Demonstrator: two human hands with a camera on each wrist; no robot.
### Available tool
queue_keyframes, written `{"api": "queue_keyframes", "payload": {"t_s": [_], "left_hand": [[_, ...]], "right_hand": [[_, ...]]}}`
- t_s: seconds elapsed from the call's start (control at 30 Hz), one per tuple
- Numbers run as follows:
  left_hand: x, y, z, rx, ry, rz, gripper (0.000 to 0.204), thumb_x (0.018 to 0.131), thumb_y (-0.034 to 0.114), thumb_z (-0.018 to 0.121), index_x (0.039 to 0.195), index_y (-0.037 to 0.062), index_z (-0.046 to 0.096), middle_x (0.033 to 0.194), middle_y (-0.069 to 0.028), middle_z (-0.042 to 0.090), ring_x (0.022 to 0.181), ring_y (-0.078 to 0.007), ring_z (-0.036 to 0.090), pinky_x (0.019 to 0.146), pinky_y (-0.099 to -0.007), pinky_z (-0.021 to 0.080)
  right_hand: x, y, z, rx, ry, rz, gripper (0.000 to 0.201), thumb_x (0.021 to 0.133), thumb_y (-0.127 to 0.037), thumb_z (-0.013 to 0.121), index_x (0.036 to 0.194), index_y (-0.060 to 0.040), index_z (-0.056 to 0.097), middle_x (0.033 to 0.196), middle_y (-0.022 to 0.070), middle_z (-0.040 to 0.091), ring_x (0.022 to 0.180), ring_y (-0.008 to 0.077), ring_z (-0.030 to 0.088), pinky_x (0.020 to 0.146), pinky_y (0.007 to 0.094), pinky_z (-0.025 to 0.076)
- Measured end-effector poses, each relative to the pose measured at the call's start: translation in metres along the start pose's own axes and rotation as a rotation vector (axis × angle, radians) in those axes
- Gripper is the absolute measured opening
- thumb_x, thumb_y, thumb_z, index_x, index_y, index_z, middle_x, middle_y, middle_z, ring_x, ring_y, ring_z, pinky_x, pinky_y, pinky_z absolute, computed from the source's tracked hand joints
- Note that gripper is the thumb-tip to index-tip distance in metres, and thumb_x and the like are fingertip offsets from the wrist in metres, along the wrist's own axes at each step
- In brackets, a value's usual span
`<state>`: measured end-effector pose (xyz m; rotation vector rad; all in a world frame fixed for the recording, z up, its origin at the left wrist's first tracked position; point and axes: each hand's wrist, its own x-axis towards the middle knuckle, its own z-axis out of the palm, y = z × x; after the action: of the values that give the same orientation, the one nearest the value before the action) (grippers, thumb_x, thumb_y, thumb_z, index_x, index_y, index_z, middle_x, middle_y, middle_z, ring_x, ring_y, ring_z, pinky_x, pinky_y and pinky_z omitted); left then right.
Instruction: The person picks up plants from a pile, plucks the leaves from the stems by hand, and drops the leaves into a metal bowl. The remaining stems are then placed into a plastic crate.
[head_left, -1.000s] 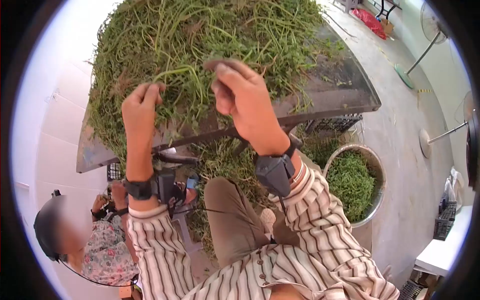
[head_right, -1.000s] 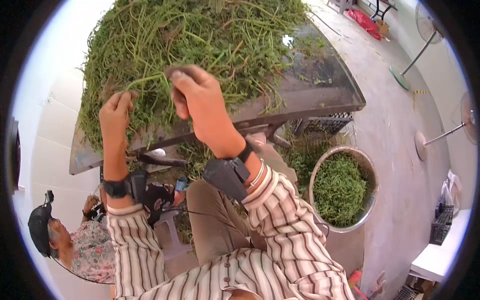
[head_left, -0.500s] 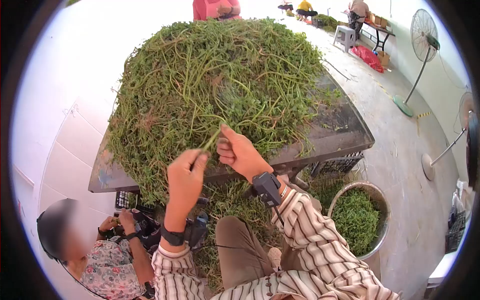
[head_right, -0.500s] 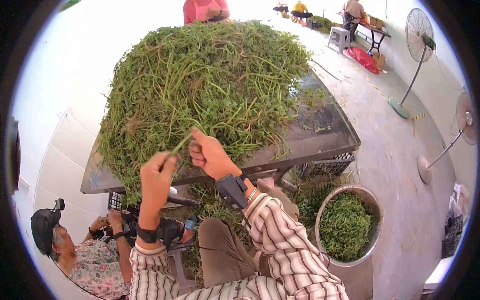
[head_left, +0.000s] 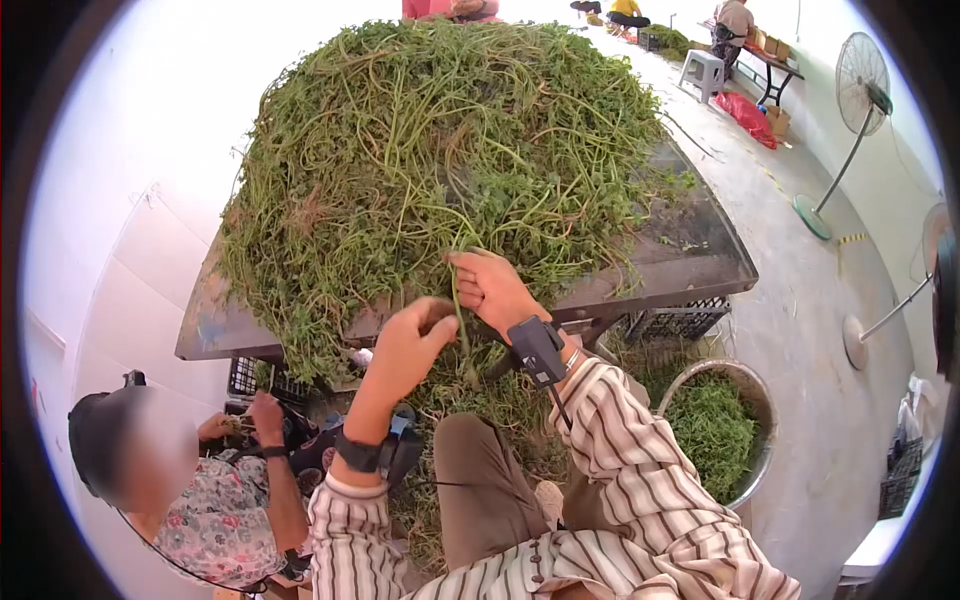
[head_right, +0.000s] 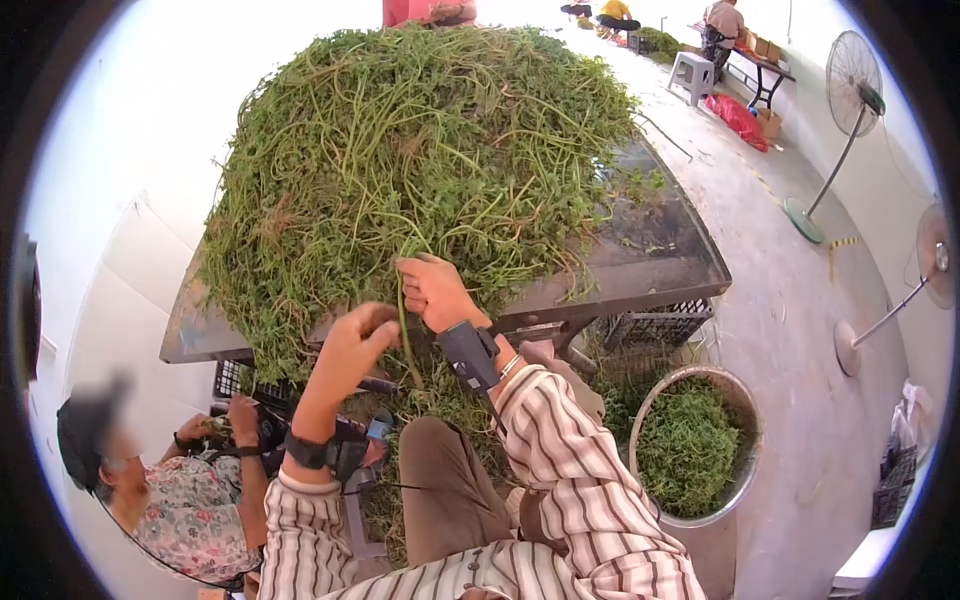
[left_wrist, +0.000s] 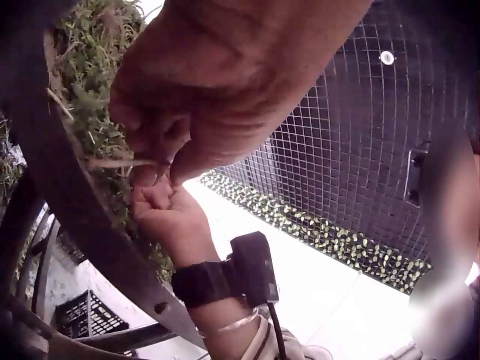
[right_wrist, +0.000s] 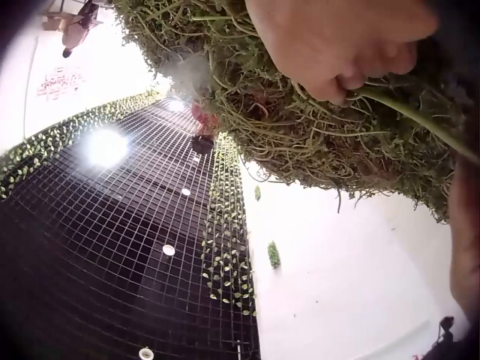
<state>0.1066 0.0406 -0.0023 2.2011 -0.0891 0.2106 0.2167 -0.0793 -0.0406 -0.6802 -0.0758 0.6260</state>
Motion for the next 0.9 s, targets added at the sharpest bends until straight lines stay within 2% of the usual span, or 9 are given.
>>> {"api": "queue_keyframes", "payload": {"t_s": [0.07, 0.17, 0.33, 0.37, 0.47, 0.53, 0.67, 0.8, 0.9], "left_hand": [[0.016, -0.001, 0.006, -0.391, -0.131, -0.158, 0.027, 0.087, 0.019, 0.054, 0.096, -0.0058, 0.053, 0.076, -0.0050, 0.058, 0.071, -0.0103, 0.054, 0.064, -0.0253, 0.043], [0.035, -0.002, 0.011, -0.403, -0.098, -0.179, 0.022, 0.089, 0.021, 0.052, 0.089, -0.0010, 0.052, 0.074, -0.0046, 0.057, 0.066, -0.0098, 0.052, 0.059, -0.0245, 0.042], [0.047, -0.011, 0.018, -0.321, 0.042, -0.082, 0.020, 0.090, 0.021, 0.050, 0.080, 0.0039, 0.052, 0.065, -0.0010, 0.051, 0.056, -0.0075, 0.044, 0.051, -0.0231, 0.034], [0.047, -0.011, 0.016, -0.363, 0.008, -0.140, 0.019, 0.090, 0.019, 0.049, 0.080, 0.0035, 0.052, 0.059, 0.0006, 0.047, 0.053, -0.0073, 0.042, 0.050, -0.0230, 0.034], [0.035, -0.004, 0.017, -0.313, -0.014, -0.128, 0.017, 0.089, 0.016, 0.049, 0.080, 0.0023, 0.052, 0.056, 0.0010, 0.045, 0.051, -0.0067, 0.040, 0.049, -0.0228, 0.033], [0.021, -0.005, 0.018, -0.256, -0.014, -0.145, 0.015, 0.089, 0.014, 0.048, 0.081, 0.0015, 0.052, 0.056, 0.0010, 0.046, 0.050, -0.0058, 0.039, 0.048, -0.0222, 0.032], [-0.018, 0.002, -0.006, -0.203, -0.006, -0.171, 0.017, 0.089, 0.013, 0.047, 0.088, -0.0019, 0.055, 0.056, -0.0003, 0.049, 0.049, -0.0056, 0.041, 0.046, -0.0219, 0.033], [-0.057, -0.004, -0.025, -0.255, 0.058, -0.212, 0.018, 0.092, 0.012, 0.044, 0.096, -0.0020, 0.055, 0.057, 0.0010, 0.049, 0.049, -0.0039, 0.038, 0.046, -0.0198, 0.031], [-0.073, -0.013, -0.034, -0.385, 0.140, -0.227, 0.018, 0.092, 0.014, 0.044, 0.095, -0.0003, 0.055, 0.061, 0.0001, 0.052, 0.052, -0.0061, 0.044, 0.048, -0.0205, 0.036]], "right_hand": [[-0.003, 0.003, 0.001, -0.035, -0.007, 0.003, 0.017, 0.084, -0.008, 0.057, 0.075, -0.0099, 0.043, 0.055, -0.0055, 0.033, 0.040, 0.0062, 0.027, 0.037, 0.0237, 0.021], [-0.010, 0.000, 0.005, -0.068, 0.002, -0.072, 0.009, 0.085, -0.010, 0.057, 0.080, -0.0068, 0.049, 0.056, -0.0046, 0.037, 0.040, 0.0069, 0.030, 0.036, 0.0249, 0.024], [-0.014, -0.003, 0.004, -0.020, -0.054, -0.045, 0.012, 0.086, -0.012, 0.055, 0.077, -0.0087, 0.048, 0.055, -0.0046, 0.035, 0.042, 0.0072, 0.030, 0.037, 0.0245, 0.024], [-0.011, -0.002, 0.002, 0.045, -0.040, -0.023, 0.014, 0.086, -0.012, 0.054, 0.075, -0.0101, 0.046, 0.056, -0.0050, 0.034, 0.043, 0.0072, 0.029, 0.038, 0.0240, 0.023], [0.000, -0.007, -0.003, 0.175, -0.010, 0.022, 0.020, 0.087, -0.013, 0.053, 0.071, -0.0127, 0.041, 0.056, -0.0058, 0.032, 0.045, 0.0070, 0.026, 0.040, 0.0230, 0.022], [0.006, -0.015, -0.007, 0.231, 0.070, -0.028, 0.018, 0.087, -0.014, 0.053, 0.073, -0.0124, 0.042, 0.057, -0.0059, 0.033, 0.046, 0.0067, 0.027, 0.040, 0.0225, 0.022], [0.015, -0.023, -0.016, 0.313, 0.053, -0.035, 0.019, 0.091, -0.012, 0.048, 0.075, -0.0108, 0.036, 0.059, -0.0026, 0.035, 0.046, 0.0074, 0.028, 0.039, 0.0225, 0.024], [0.018, -0.020, -0.014, 0.251, 0.107, -0.060, 0.021, 0.092, -0.012, 0.046, 0.075, -0.0106, 0.034, 0.063, -0.0009, 0.035, 0.048, 0.0081, 0.028, 0.041, 0.0232, 0.025], [0.011, -0.016, -0.010, 0.198, 0.058, -0.048, 0.009, 0.091, -0.012, 0.047, 0.090, -0.0039, 0.044, 0.065, -0.0008, 0.036, 0.050, 0.0078, 0.029, 0.042, 0.0225, 0.026]]}}
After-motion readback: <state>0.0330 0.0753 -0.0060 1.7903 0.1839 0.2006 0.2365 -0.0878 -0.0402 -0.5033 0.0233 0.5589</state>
